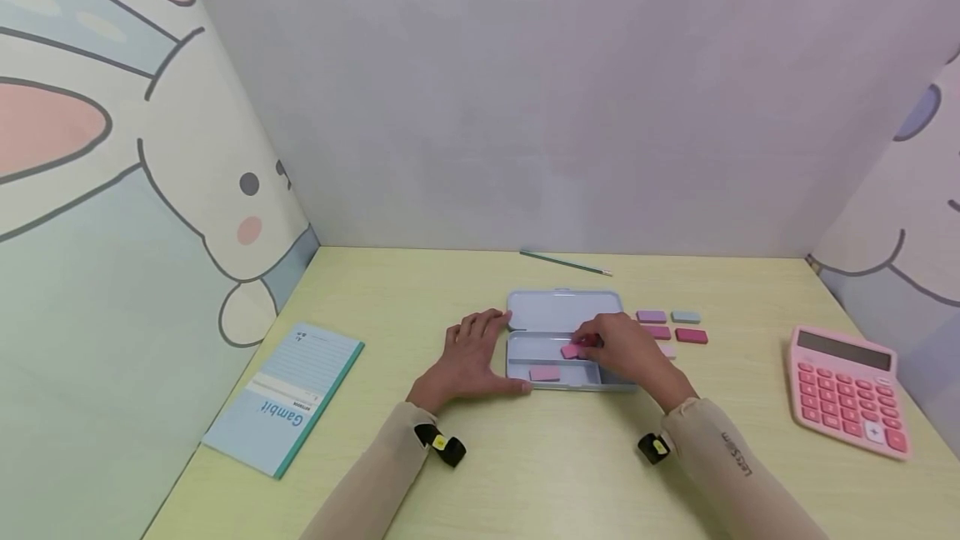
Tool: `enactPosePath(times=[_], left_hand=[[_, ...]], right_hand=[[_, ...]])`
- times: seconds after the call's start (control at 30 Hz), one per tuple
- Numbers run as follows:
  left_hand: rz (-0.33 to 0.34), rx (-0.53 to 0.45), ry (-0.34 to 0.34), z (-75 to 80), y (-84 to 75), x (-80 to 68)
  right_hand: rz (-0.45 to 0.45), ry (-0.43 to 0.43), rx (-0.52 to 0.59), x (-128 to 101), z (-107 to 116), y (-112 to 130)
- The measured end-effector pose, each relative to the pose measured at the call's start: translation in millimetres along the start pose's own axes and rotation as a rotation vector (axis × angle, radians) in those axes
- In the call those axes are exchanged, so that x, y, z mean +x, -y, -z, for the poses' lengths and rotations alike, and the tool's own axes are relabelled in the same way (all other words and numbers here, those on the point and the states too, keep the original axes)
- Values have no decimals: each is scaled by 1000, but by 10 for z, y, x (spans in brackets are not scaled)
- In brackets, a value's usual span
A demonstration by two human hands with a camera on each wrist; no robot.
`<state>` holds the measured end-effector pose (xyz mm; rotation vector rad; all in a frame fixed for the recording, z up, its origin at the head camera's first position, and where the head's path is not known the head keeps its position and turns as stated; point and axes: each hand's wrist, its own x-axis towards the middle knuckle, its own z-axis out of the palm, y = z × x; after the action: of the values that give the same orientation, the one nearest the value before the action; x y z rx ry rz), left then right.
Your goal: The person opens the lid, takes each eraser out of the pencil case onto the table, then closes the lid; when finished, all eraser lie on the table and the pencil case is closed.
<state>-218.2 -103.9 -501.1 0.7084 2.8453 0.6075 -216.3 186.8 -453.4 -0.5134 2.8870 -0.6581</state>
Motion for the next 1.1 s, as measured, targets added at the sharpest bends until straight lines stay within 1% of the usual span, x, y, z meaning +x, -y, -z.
enactPosePath(times=[0.2, 0.37, 0.6, 0.83, 1.1], left_hand=[[-1, 0, 2, 11, -5, -4], [-5, -1, 0, 10, -1, -4], [-8, 10, -6, -1, 5, 4], [-7, 9, -8, -9, 5, 4], [-7, 15, -8, -21, 14, 9]], right_hand=[[57, -37, -19, -7, -24, -33], [82, -65, -18, -3, -35, -45], [71, -77, 4, -14, -23, -34], [71, -97, 4, -9, -28, -48], [72, -97, 49, -16, -35, -70]])
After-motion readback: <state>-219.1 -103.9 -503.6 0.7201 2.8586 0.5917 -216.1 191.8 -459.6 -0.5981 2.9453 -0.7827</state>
